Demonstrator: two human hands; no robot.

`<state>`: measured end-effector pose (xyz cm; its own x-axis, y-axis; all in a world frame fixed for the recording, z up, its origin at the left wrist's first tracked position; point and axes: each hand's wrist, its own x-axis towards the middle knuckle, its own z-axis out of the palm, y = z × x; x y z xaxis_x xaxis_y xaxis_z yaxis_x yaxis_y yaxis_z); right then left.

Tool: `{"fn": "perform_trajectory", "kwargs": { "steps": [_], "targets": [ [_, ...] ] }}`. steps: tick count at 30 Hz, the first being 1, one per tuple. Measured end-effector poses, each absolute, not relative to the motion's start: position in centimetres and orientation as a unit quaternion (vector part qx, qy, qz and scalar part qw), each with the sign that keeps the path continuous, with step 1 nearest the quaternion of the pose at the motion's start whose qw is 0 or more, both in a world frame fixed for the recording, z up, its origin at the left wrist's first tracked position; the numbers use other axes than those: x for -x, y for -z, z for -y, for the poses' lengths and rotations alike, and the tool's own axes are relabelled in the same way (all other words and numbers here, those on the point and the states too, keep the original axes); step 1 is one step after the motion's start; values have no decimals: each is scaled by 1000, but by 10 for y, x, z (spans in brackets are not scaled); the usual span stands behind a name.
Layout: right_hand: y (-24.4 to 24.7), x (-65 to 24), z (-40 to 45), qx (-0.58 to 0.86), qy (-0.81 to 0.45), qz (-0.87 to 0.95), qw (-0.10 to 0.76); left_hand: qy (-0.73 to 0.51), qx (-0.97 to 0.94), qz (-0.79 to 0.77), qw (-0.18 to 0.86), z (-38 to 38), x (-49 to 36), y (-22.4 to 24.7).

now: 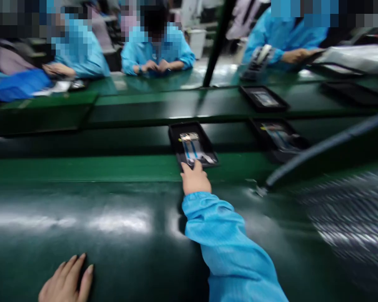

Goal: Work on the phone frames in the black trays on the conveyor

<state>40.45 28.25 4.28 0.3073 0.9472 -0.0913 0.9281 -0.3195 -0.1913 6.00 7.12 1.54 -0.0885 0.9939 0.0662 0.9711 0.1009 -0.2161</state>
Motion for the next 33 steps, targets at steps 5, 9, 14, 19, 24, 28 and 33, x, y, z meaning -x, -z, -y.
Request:
{"fn": "perform_trajectory", "kwargs": {
  "steps": [5, 9, 14, 19, 24, 28, 33],
  "targets": [
    [-41, -401, -302, 783, -96, 614, -22, -49, 630, 770, 89, -72, -78, -18],
    [-76, -397, -287, 733, -54, 675, -58, -45, 613, 787, 53, -75, -82, -21],
    [-109, -370, -242, 660, -52, 745, -84, -33, 604, 796, -12, -83, -83, -22],
    [-100, -317, -172, 555, -91, 823, -78, 7, 614, 788, -48, -91, -83, -29],
    [-87, -239, -85, 472, -185, 860, -62, 72, 614, 777, -121, -85, -79, -35],
    [-94, -196, -37, 469, -268, 841, -19, 186, 596, 746, -230, -53, -64, -36],
    [-108, -228, -53, 511, -300, 800, 92, 175, 540, 793, -223, 3, -54, -38]
  ]
}}
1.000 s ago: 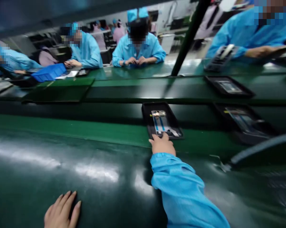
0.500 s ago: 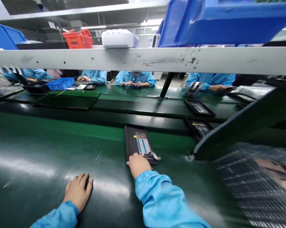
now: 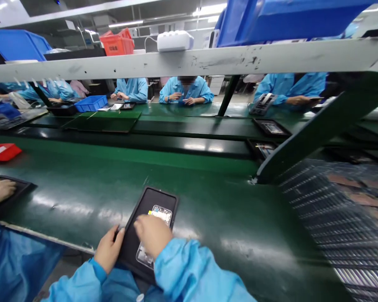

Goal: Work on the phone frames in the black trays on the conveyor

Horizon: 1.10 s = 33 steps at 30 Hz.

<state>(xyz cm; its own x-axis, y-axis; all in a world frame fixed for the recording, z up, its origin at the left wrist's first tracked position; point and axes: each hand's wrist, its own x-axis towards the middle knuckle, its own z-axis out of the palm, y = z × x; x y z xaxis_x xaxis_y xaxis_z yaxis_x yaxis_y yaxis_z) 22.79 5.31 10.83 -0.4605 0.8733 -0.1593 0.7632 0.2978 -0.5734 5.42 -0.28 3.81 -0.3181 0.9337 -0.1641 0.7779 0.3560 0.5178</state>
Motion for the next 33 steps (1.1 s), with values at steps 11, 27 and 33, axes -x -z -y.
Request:
{"fn": "perform_trajectory", "kwargs": {
  "steps": [11, 27, 33],
  "targets": [
    [-55, -297, -112, 674, -252, 691, 66, -7, -595, -778, 200, -1, -57, -55],
    [-75, -313, -8, 667, -206, 712, 72, -185, -569, -768, 230, -55, -43, -53],
    [-75, -259, -65, 584, -220, 781, 18, -164, -666, -707, 172, -6, -24, -32]
  ]
}}
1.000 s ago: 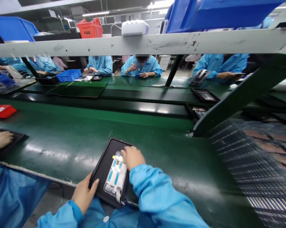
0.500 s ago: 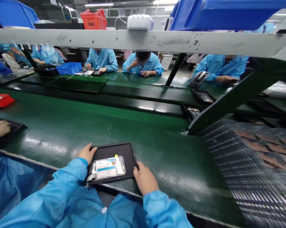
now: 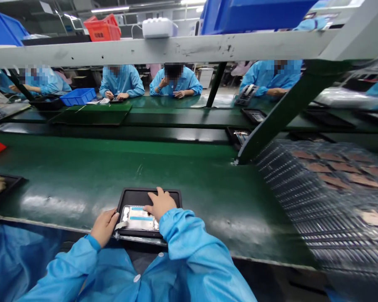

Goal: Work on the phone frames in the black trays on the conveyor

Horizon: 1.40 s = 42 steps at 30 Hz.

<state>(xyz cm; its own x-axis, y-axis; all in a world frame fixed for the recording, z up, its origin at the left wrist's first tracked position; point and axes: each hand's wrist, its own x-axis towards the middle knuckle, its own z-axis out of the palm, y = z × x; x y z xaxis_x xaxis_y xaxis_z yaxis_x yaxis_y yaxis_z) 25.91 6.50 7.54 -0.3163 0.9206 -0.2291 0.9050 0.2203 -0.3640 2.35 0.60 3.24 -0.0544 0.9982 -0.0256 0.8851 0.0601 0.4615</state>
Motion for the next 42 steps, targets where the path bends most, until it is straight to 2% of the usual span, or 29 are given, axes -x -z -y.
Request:
{"fn": "perform_trajectory", "kwargs": {
  "steps": [7, 12, 17, 20, 24, 29, 33, 38, 42],
  "targets": [
    [-75, -260, -95, 598, -171, 783, -6, -171, -676, -706, 128, -4, -25, -22],
    [-79, -266, -105, 624, -195, 756, 23, -137, -678, -710, 132, -5, -24, -30],
    [-79, -299, -78, 671, -208, 709, 68, -90, -680, -713, 146, -5, -23, -41],
    [-76, -318, -43, 680, -192, 705, 64, -79, -677, -719, 137, -5, -23, -44],
    [-70, -318, -4, 653, -180, 733, 63, -138, -710, -688, 61, -5, -34, -49],
    [-69, -302, 4, 615, -146, 774, 35, -259, -790, -550, -77, 5, -75, -58],
    [-72, -293, -2, 592, -130, 795, 29, -272, -835, -468, -99, 17, -114, -58],
    [-77, -285, -11, 558, -182, 809, 31, -271, -847, -450, -85, 15, -135, -47],
    [-81, -286, -18, 584, -346, 730, 79, -236, -857, -452, -67, -1, -135, -40]
  ]
}}
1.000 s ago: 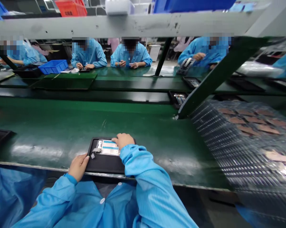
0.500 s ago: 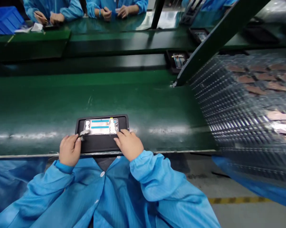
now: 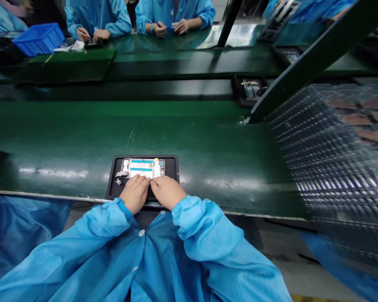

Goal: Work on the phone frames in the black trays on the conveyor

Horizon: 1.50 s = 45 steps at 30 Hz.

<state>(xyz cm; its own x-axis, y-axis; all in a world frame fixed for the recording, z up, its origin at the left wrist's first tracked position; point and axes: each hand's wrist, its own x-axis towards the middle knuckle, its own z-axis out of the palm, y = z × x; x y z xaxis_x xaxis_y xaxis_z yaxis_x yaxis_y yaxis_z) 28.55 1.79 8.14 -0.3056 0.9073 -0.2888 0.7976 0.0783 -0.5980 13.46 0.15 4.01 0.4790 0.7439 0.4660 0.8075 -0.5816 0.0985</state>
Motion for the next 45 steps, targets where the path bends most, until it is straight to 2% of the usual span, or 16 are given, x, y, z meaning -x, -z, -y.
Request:
{"fn": "perform_trajectory", "kwargs": {
  "steps": [6, 12, 15, 18, 21, 24, 28, 33, 45],
  "targets": [
    [-74, -284, -25, 624, -636, 422, 168, 171, 870, 462, -29, -19, -130, -33],
    [-65, -284, -29, 615, -690, 321, 207, 188, 864, 467, -16, -20, -129, -34],
    [-65, -286, -29, 630, -672, 297, 254, 184, 854, 486, -6, -20, -134, -36],
    [-65, -291, -30, 641, -626, 243, 373, 184, 852, 490, 15, -20, -140, -35],
    [-63, -296, -30, 640, -551, 216, 490, 166, 855, 491, 27, -20, -144, -32],
    [-58, -295, -25, 655, -445, 280, 543, 135, 857, 498, 13, -20, -145, -31],
    [-42, -285, -15, 653, -343, 390, 552, 99, 859, 503, -8, -22, -146, -34],
    [-27, -279, -9, 643, -330, 442, 531, 77, 860, 504, -25, -23, -148, -39],
    [-27, -279, -9, 624, -318, 485, 523, 82, 860, 504, -25, -22, -147, -38]
  ]
}}
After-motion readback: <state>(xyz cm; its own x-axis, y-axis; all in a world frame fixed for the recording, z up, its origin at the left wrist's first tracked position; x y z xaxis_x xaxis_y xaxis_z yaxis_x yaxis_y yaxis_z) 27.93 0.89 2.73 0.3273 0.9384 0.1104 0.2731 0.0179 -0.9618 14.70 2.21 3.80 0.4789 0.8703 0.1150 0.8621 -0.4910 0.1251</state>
